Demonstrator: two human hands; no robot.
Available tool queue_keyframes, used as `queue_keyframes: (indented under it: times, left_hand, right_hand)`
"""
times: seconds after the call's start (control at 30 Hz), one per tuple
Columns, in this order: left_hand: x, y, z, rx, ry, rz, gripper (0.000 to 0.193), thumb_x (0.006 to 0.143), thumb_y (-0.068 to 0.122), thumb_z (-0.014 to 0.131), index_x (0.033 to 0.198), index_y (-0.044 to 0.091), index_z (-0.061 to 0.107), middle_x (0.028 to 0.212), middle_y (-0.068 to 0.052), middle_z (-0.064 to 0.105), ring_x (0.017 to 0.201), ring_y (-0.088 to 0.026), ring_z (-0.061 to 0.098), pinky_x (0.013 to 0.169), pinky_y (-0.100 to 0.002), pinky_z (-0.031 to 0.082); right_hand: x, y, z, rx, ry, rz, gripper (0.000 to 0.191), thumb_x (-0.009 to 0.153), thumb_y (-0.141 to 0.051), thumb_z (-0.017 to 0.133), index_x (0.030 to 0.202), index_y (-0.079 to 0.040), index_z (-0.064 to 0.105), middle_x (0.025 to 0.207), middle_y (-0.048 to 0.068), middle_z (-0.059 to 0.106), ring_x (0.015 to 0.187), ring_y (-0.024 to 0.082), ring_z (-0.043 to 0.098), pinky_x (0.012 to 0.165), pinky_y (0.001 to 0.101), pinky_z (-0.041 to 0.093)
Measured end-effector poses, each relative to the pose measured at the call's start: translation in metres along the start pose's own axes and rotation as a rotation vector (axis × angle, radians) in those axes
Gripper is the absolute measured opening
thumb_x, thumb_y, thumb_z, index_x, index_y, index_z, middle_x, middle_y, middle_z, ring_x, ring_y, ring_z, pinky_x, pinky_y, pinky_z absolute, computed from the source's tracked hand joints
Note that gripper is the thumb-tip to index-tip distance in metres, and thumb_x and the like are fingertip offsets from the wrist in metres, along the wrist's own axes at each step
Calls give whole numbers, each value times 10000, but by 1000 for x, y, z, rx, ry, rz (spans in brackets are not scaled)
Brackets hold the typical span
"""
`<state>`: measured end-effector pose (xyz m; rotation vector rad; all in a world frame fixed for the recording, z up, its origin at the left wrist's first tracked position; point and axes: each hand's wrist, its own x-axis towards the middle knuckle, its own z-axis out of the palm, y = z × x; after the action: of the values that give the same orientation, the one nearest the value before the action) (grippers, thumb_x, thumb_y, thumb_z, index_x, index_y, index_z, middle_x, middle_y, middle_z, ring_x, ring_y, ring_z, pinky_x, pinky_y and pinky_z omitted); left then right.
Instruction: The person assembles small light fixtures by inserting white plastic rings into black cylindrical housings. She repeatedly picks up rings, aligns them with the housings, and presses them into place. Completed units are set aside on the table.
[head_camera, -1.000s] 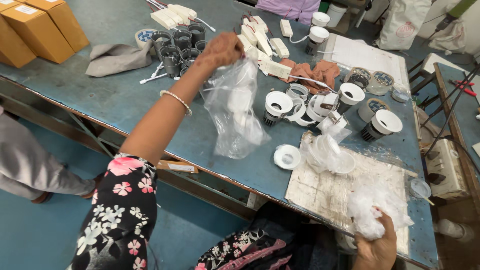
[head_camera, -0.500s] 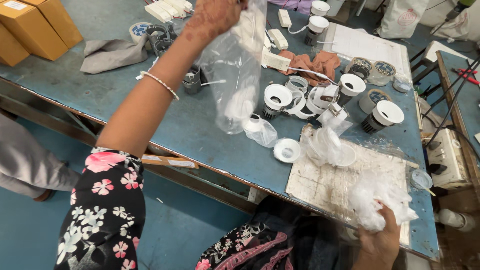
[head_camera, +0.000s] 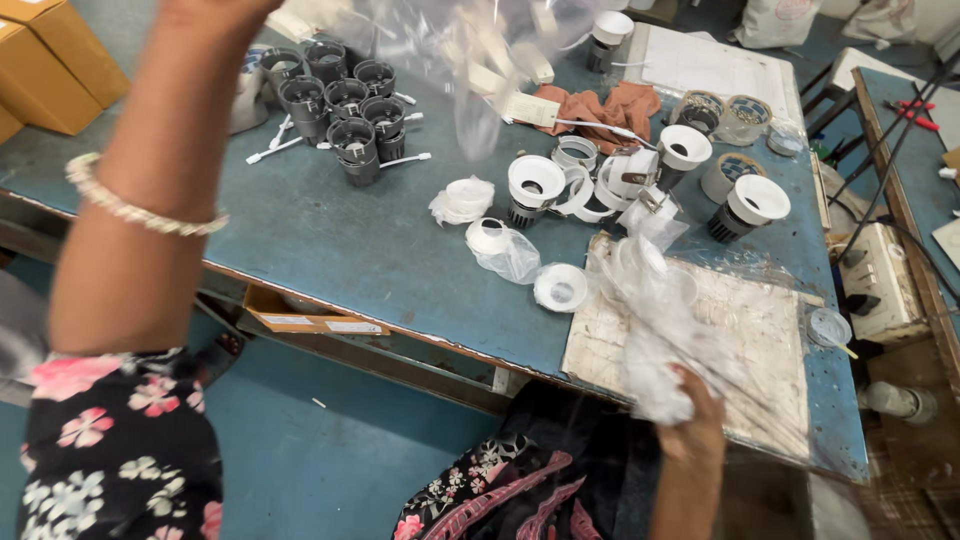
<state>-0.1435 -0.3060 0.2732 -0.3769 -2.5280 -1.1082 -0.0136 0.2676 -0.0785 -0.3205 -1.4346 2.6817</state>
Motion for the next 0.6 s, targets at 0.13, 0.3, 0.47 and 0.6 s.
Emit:
queue_keyframes:
  times: [0.13,0.3,0.47,0.6]
  left_hand:
    - [-4,2,-13,-369,-185,-101,294,978,82,594,1232,30,734,1000,-146,751,733,-190,694,568,-317,559]
    - [-29,11,-26,-646,-357,-209,348,975,67,569,1283,6,721,1035,-150,750,723,-161,685,552,-283,564]
    - [-44,-7,19,-781,-434,-333,402,973,53,545,1334,-17,708,1070,-154,749,714,-133,677,537,-250,569]
    - [-59,-41,41,-513,-292,-550,384,942,92,547,1309,21,634,1176,-122,743,628,-52,656,500,-232,583]
  right_hand:
    - [-8,27,55,91,-26,129,377,870,-68,724,1177,121,614,1039,184,735,937,295,741,796,411,634]
    - [-23,43,115,76,-183,108,413,838,-73,753,1212,53,632,1065,165,705,922,284,734,763,439,642]
    - [-30,54,194,366,-342,221,402,817,-143,791,1145,36,644,1046,181,716,874,313,741,690,463,624]
    - [-39,21,210,-17,-526,-208,501,808,-58,788,1267,-57,587,1075,84,670,939,159,675,859,310,580]
